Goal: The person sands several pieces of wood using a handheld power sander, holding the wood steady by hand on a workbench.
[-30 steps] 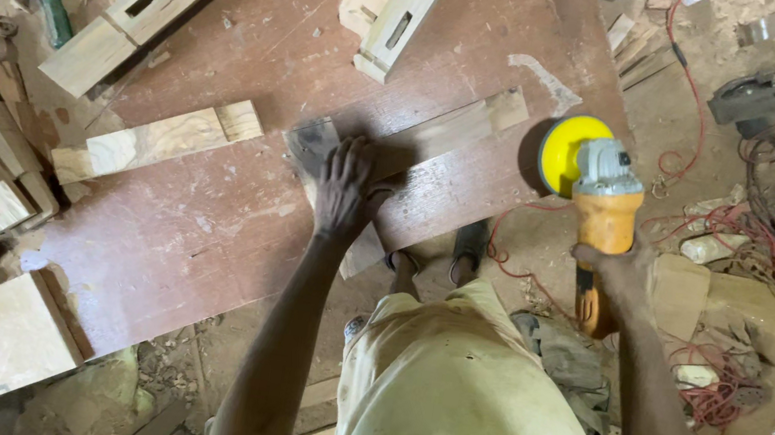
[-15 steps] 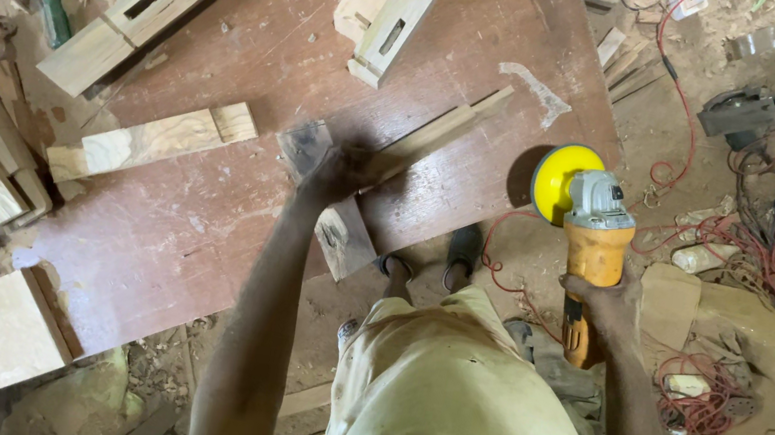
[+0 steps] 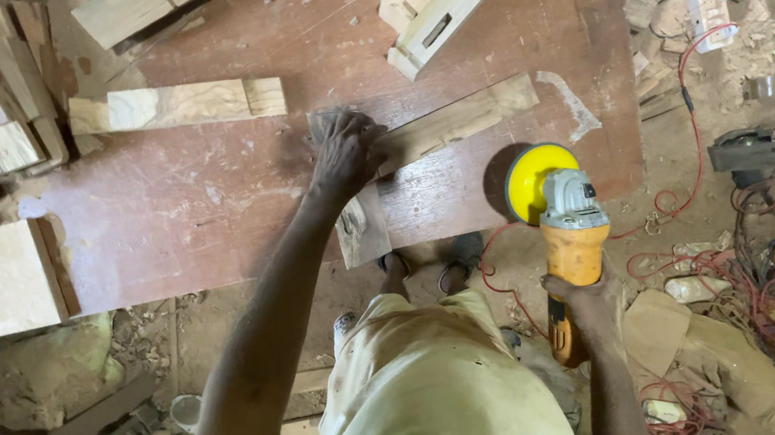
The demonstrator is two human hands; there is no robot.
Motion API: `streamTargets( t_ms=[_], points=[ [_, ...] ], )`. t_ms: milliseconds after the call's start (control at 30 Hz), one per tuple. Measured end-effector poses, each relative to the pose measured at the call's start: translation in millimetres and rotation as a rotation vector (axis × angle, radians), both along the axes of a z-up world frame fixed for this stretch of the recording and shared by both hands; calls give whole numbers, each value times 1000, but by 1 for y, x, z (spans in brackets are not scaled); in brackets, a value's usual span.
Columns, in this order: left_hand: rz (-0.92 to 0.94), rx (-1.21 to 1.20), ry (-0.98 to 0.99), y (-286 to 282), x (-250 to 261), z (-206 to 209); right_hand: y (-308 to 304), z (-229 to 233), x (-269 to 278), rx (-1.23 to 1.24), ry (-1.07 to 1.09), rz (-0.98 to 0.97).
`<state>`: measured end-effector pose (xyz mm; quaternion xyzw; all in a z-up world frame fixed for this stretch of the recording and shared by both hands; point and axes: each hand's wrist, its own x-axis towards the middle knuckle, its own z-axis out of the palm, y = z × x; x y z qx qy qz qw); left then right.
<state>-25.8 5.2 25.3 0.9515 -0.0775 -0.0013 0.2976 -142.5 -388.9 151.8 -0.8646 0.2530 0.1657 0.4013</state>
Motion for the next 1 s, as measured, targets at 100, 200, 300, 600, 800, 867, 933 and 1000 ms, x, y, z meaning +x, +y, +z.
streamTargets(
  t_ms=[100, 200, 300, 600, 800, 867, 933, 1000],
  points=[
    [63, -72, -51, 15, -25, 11, 9, -4, 5, 31, -19, 34],
    [140, -44, -15, 25, -53, 14, 10, -9, 13, -63, 43, 100],
    [162, -102, -7, 29, -70, 7, 19, -17, 29, -144, 52, 187],
    [112, -59, -24, 35, -72, -13, 59, -34, 65, -101, 0, 298],
    [104, -71, -9, 36, -71, -11, 78, -45, 60, -72, -18, 380],
    [103, -70, 2, 36, -69, -10, 87, -45, 58, -38, -20, 396],
    [100, -82, 4, 38, -70, -8, 96, -40, 56, -101, 9, 456],
    [85, -111, -9, 39, -67, -7, 106, -38, 56, -116, 32, 491]
  ],
)
